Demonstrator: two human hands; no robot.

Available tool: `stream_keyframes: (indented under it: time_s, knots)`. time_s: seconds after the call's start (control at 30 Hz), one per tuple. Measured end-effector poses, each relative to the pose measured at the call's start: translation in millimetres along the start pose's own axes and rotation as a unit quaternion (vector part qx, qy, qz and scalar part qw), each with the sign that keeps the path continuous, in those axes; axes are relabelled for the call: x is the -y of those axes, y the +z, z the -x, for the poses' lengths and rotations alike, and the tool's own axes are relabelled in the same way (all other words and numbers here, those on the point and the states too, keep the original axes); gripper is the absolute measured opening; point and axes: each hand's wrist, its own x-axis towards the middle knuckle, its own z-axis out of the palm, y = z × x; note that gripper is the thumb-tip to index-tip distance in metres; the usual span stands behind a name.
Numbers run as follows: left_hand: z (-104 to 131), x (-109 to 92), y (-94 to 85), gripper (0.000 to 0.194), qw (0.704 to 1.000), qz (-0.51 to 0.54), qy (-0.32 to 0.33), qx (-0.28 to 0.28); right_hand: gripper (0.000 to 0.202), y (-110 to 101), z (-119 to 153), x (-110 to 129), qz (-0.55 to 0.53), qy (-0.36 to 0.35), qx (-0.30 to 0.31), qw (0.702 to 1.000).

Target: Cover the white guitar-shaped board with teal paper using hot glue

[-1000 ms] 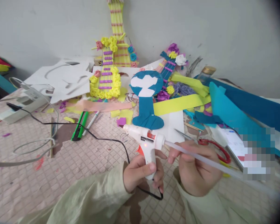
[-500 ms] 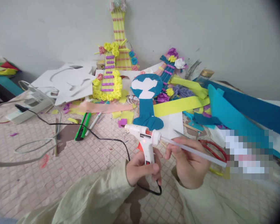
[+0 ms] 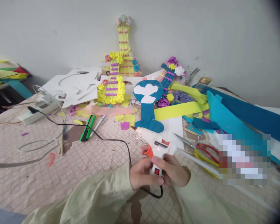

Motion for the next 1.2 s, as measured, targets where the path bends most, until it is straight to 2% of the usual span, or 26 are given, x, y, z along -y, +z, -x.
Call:
stream_keyframes:
  time_s: [0.1,0.2,0.27,0.33,0.4,0.43,0.5,0.63,0.77,0.97,1.07,1.2]
  knots:
    - [2,-8,-2.1,0.032,0.999,-0.027,0.043,-0.018,0.033,-4,-4,3,-0.096,-0.068,-0.012,0.993]
    - [2,-11,-7.0,0.025,0.992,-0.064,0.079,-0.076,0.024,-9,-8,12,-0.194,-0.182,-0.03,0.964]
    - [-1,-10,-9.8,0.025,0.98,-0.077,0.118,-0.138,0.023,-10,-8,18,-0.238,-0.228,0.004,0.944]
    - [-4,-9,-11.1,0.019,0.964,-0.094,0.161,-0.192,0.024,-9,-7,22,-0.266,-0.255,0.071,0.927]
    - [-6,-8,-10.8,0.026,0.958,-0.11,0.18,-0.197,0.026,-6,-7,22,-0.281,-0.264,0.141,0.912]
    - [-6,-8,-10.1,0.033,0.96,-0.12,0.179,-0.179,0.028,-4,-7,21,-0.288,-0.266,0.171,0.904]
    - [-5,-10,-8.1,0.035,0.966,-0.146,0.169,-0.133,0.032,0,-7,16,-0.303,-0.265,0.218,0.889]
    - [-2,-17,-5.0,0.025,0.969,-0.162,0.15,-0.111,0.033,3,-7,10,-0.301,-0.253,0.25,0.885]
    - [-2,-23,-4.8,0.012,0.98,-0.088,0.118,-0.13,0.033,2,-5,11,-0.292,-0.229,0.233,0.899]
    - [-3,-27,-9.1,0.014,0.97,-0.067,0.14,-0.187,0.031,1,-5,11,-0.284,-0.227,0.232,0.902]
    - [-3,-35,-18.4,0.017,0.963,-0.002,0.163,-0.217,0.03,-9,-9,8,-0.277,-0.233,0.267,0.893]
    - [-1,-54,-33.6,0.018,0.936,0.13,0.212,-0.248,0.031,-25,-21,0,-0.272,-0.265,0.375,0.845]
